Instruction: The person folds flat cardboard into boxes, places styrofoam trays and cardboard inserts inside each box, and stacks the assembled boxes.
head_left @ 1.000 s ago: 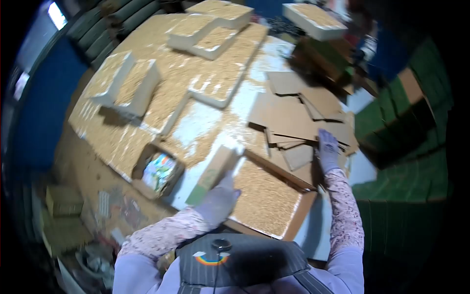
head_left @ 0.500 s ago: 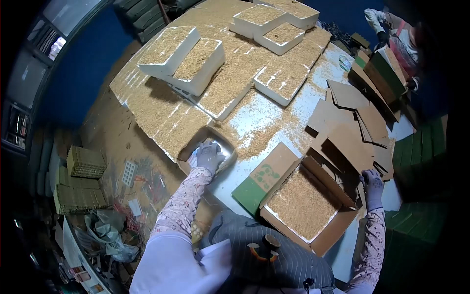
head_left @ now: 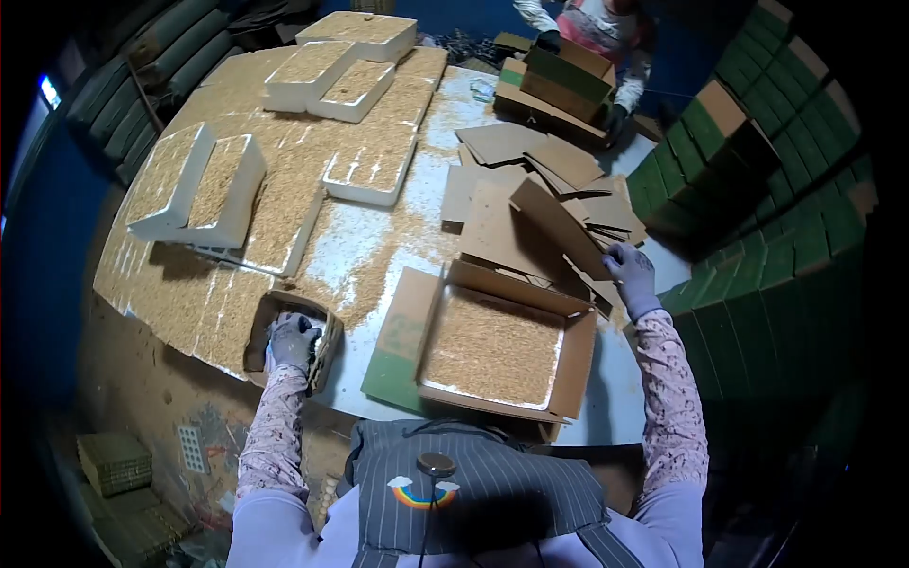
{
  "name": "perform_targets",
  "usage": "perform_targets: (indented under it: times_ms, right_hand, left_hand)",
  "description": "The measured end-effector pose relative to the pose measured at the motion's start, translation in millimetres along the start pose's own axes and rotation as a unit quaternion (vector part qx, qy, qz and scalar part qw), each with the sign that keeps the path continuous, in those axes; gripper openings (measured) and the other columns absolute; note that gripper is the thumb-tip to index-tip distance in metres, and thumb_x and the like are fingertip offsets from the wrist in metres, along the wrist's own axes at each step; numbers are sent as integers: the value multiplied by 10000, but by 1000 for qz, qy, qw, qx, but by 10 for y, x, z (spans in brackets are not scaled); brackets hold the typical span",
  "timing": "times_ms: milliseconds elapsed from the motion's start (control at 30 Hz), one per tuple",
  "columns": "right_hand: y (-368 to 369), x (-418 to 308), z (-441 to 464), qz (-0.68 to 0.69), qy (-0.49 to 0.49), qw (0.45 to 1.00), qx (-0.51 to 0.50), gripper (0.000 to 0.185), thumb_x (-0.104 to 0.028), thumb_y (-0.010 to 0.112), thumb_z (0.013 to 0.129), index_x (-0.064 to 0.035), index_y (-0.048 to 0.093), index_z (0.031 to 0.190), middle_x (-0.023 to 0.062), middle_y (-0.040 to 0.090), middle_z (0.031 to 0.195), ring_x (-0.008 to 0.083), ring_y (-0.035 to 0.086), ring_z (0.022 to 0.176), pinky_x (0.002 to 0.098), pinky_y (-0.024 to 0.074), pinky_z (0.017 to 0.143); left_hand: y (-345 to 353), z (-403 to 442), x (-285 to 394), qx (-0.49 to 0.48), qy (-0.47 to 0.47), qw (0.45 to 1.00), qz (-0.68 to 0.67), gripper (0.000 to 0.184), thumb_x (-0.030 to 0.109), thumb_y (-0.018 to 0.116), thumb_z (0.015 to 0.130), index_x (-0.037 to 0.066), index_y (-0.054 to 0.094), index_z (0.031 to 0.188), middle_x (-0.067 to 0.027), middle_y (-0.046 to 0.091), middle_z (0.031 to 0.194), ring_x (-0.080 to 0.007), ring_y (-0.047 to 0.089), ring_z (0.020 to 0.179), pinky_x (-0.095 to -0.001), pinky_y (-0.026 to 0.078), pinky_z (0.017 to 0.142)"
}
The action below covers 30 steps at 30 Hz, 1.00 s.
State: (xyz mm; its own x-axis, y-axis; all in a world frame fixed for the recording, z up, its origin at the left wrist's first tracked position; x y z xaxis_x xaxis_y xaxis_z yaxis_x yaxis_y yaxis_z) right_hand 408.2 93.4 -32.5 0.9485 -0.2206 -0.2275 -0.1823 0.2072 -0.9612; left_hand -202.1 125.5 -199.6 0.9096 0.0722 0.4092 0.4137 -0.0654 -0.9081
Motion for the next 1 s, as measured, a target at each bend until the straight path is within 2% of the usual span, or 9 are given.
perform_targets:
  times_ms: [233,400,467,600,733,800,867,933,1000]
  right_hand:
    - [-656,-155,-7,77,27,994,72,236,-324,674,851,-103,697,931,96,671,885,270,651,785,362,487,688]
    - [-1210,-112,-273,116,-55,950,284,138,-169,675,887,-70,687,983,71,681,976,220,663,864,300,502,782]
    - [-1247,-131,-461,157,-59,944,285,155,-126,631,925,-24,666,1035,64,672,1023,169,626,948,280,477,855]
    - [-1337,-117,-1046,191,-43,940,280,178,-104,581,956,-14,636,1099,72,629,1098,184,588,1016,303,455,907]
    - [-1182,-85,-1523,209,-55,918,332,184,-4,578,907,-7,640,1080,106,628,1099,231,597,1010,337,466,902]
    - [-974,-397,-1582,197,-105,914,339,251,43,584,846,-19,638,1083,129,627,1103,266,603,1014,357,474,888]
    - [-867,-827,-1587,55,-217,927,301,316,23,593,783,-57,643,1085,137,615,1102,292,607,978,374,491,844]
    - [-736,-1065,-1608,-46,-262,940,216,333,-50,592,762,-111,635,1087,107,592,1019,273,596,898,388,494,774]
    - [-556,-1119,-1754,-68,-292,951,78,258,-134,581,778,-150,614,1033,57,566,931,223,586,852,372,492,723]
  left_hand:
    - [65,60,-83,25,69,995,63,243,271,718,787,78,638,911,-143,600,999,-339,548,992,-453,435,866]
    - [33,17,-101,9,44,999,20,236,294,702,780,82,663,877,-139,611,953,-345,559,963,-445,438,863]
    - [-1,18,-87,6,30,999,21,244,288,618,845,75,672,950,-163,612,1062,-352,544,1061,-445,433,921]
    - [-40,71,-174,35,22,997,-69,234,284,621,845,83,719,915,-141,652,980,-322,581,988,-427,441,905]
    - [-1064,-319,935,239,90,951,-171,112,157,660,819,73,729,847,-99,662,895,-277,594,908,-382,462,810]
    - [-1143,-615,1825,232,221,930,-177,95,166,712,801,99,715,869,-70,643,877,-263,585,896,-366,465,793]
    - [-754,-788,2433,44,390,916,-80,211,220,733,789,130,686,974,-58,632,990,-245,569,990,-391,442,864]
    - [-656,-885,2652,88,433,897,-6,194,209,701,824,105,676,986,-63,627,1024,-252,560,1026,-403,427,903]
    - [-997,-767,2559,102,314,939,-90,159,171,673,848,70,668,971,-77,630,1002,-268,565,1015,-408,437,901]
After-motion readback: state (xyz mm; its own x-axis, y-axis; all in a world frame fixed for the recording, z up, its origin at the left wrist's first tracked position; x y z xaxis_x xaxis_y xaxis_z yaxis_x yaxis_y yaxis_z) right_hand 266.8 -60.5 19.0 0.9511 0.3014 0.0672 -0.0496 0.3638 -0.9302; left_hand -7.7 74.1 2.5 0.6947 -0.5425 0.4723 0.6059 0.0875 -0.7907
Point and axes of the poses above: each hand's wrist, its own z-axis towards the middle knuckle, its own y-axis out of the palm, x = y × z, the point moved 3 cm from there along z, towards the middle knuckle
